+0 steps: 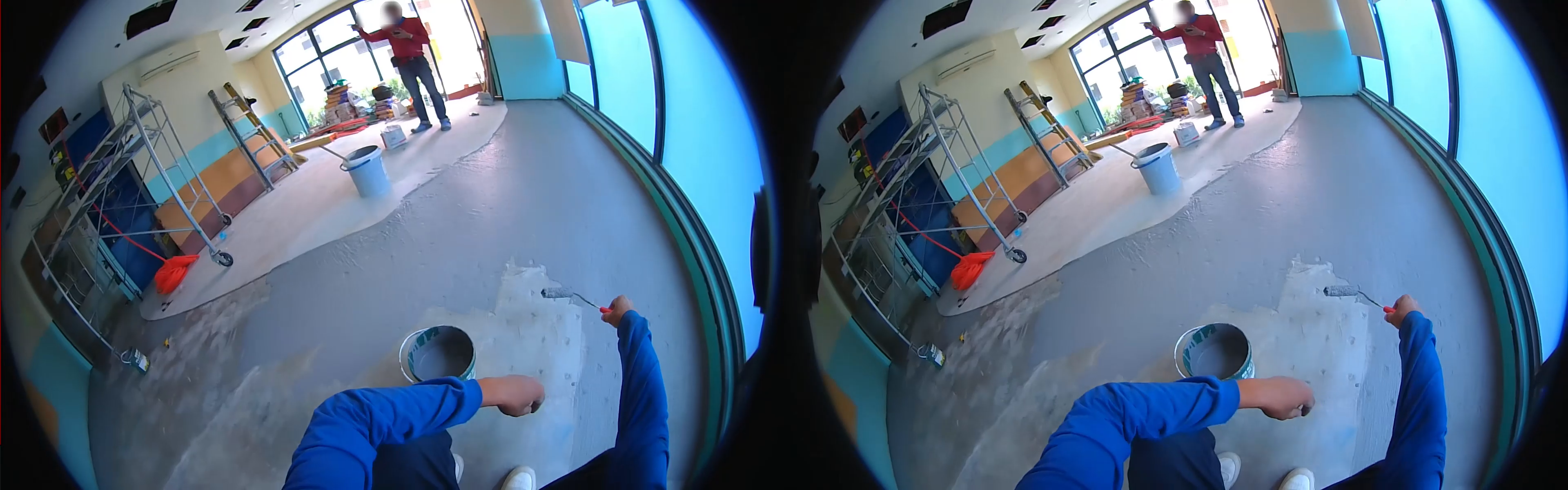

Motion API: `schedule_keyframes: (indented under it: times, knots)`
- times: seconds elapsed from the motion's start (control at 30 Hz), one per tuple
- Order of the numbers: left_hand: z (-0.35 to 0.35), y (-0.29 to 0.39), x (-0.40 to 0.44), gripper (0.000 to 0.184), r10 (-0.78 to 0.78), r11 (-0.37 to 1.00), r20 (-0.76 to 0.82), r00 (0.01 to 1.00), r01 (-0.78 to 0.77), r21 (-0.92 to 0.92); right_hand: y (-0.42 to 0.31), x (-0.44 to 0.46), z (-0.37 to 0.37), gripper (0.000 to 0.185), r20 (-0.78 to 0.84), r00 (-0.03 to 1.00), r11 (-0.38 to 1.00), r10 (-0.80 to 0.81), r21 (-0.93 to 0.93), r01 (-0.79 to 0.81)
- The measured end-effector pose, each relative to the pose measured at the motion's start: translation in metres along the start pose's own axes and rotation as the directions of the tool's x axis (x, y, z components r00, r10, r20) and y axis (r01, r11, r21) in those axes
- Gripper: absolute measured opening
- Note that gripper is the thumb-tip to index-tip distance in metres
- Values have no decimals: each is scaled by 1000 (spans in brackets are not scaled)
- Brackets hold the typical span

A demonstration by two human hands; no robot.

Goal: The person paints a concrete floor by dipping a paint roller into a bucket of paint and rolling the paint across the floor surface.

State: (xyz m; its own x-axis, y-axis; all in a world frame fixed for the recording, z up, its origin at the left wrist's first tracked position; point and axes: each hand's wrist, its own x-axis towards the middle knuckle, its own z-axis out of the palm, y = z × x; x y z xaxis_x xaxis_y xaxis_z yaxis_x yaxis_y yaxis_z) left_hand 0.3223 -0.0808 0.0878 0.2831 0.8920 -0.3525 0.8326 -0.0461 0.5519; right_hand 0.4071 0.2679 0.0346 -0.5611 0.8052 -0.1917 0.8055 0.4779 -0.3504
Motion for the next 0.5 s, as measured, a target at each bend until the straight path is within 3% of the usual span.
schedule_keyframes:
  times: [0.07, 0.27, 0.5]
  knots:
    - [-2, -1, -3, 15, 8, 1000, -17, 1000, -9, -20, 17, 2, 6, 30, 32, 999, 1000, 12, 10, -12]
    - [-10, 12, -8, 13, -46, 994, -11, 999, 45, -101, 33, -6, 22, 24, -70, 997, 996, 8, -86, -14]
    - [-7, 7, -1, 15, -62, 988, 19, 998, 64, -140, 17, -13, 14, 22, -48, 993, 978, -104, -187, 93]
